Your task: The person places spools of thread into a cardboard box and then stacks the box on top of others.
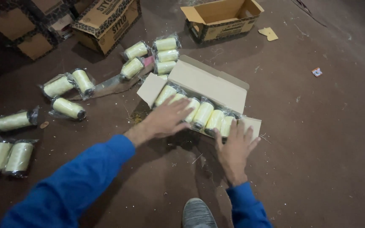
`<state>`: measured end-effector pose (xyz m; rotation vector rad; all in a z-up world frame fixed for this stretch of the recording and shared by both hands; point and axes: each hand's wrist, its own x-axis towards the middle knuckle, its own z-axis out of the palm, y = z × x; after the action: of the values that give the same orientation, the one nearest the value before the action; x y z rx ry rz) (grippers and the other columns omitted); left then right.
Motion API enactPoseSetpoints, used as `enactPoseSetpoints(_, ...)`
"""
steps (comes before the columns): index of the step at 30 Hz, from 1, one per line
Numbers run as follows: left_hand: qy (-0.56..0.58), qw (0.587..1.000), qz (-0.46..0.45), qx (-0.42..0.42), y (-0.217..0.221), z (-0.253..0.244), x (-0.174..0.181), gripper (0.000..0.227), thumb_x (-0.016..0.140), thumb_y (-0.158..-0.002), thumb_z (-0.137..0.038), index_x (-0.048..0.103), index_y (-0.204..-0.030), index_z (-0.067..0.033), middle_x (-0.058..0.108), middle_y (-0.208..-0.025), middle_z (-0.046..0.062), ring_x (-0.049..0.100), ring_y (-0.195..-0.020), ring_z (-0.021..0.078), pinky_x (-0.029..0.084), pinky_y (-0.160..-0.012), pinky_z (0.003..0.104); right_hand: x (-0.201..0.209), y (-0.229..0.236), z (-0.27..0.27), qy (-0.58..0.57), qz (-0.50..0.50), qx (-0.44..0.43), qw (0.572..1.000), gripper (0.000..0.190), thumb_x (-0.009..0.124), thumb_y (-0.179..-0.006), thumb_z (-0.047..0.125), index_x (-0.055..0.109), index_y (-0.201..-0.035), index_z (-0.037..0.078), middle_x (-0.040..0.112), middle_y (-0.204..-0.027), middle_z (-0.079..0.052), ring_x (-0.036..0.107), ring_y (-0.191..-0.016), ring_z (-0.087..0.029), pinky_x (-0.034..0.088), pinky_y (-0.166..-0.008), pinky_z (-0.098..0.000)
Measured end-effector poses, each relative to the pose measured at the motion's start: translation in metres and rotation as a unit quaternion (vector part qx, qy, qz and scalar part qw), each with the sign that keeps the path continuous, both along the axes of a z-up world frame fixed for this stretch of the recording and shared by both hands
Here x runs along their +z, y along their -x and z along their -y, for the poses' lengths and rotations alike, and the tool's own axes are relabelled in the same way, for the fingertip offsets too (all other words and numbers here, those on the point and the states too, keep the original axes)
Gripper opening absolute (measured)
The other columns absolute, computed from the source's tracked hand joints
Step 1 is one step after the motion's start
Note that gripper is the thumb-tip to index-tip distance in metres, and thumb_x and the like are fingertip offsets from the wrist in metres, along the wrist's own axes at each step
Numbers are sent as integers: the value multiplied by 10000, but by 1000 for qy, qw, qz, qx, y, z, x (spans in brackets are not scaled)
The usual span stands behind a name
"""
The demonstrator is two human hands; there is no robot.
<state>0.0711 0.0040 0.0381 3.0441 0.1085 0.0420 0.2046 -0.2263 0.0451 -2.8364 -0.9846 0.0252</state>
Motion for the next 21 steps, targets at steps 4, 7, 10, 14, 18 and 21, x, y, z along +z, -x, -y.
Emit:
enactPoseSetpoints(4, -25, 994, 49, 100, 20, -25, 14, 584, 447, -1020, -562, 566, -1474, -215, 511, -1544, 132, 417, -1485, 319, 285, -1231, 553, 13, -6, 16, -91, 34, -54, 994, 724, 595, -1025, 525, 481, -1541, 31, 395, -1583, -321, 382, -1450, -523, 313, -1147, -740)
enactPoseSetpoints(7, -74, 948, 183, 248, 32, -32, 31, 615, 628, -985, -526, 600, -1475, -156, 511, -1437, 281, 435, -1408, 469, 349, -1125, 590, 34, -8, 21, -272, -133, -143, 942, 762, 669, -1007, 287, 321, -1600, -42, 330, -1588, -364, 363, -1436, -557, 348, -1116, -736)
enactPoseSetpoints(10, 204, 893, 139, 375, 36, -33, 59, 696, 588, -1035, -413, 334, -1595, -90, 407, -1453, 345, 433, -1378, 546, 413, -1082, 644, 35, -9, 23, -415, -170, -133, 884, 620, 541, -1072, 252, 319, -1558, -62, 632, -1315, -321, 653, -1182, -479, 539, -965, -623)
enactPoseSetpoints(14, 221, 890, 205, 342, 29, -29, 64, 531, 518, -1059, -305, 426, -1532, -83, 548, -1339, 267, 534, -1299, 447, 441, -1048, 549, 24, -18, 15, -438, -188, -81, 875, 330, 535, -1049, 71, 607, -1327, -91, 693, -1115, -280, 707, -1047, -399, 550, -863, -506)
enactPoseSetpoints(18, 262, 902, 114, 323, 15, -26, 40, 413, 430, -1056, -430, 630, -1360, -234, 767, -1054, 54, 730, -1077, 264, 560, -913, 470, -10, -40, 7, -432, -257, -96, 859, 384, 743, -970, 162, 667, -1302, -16, 697, -1155, -234, 712, -1034, -343, 605, -805, -440)
enactPoseSetpoints(21, 248, 924, 92, 276, 2, -49, -3, 409, 591, -994, -273, 627, -1398, -220, 739, -1177, 32, 717, -1113, 228, 579, -937, 437, -14, -48, 4, -394, -294, -92, 866, 785, 817, -895, 332, 465, -1511, -4, 548, -1398, -291, 542, -1325, -474, 507, -1045, -605)
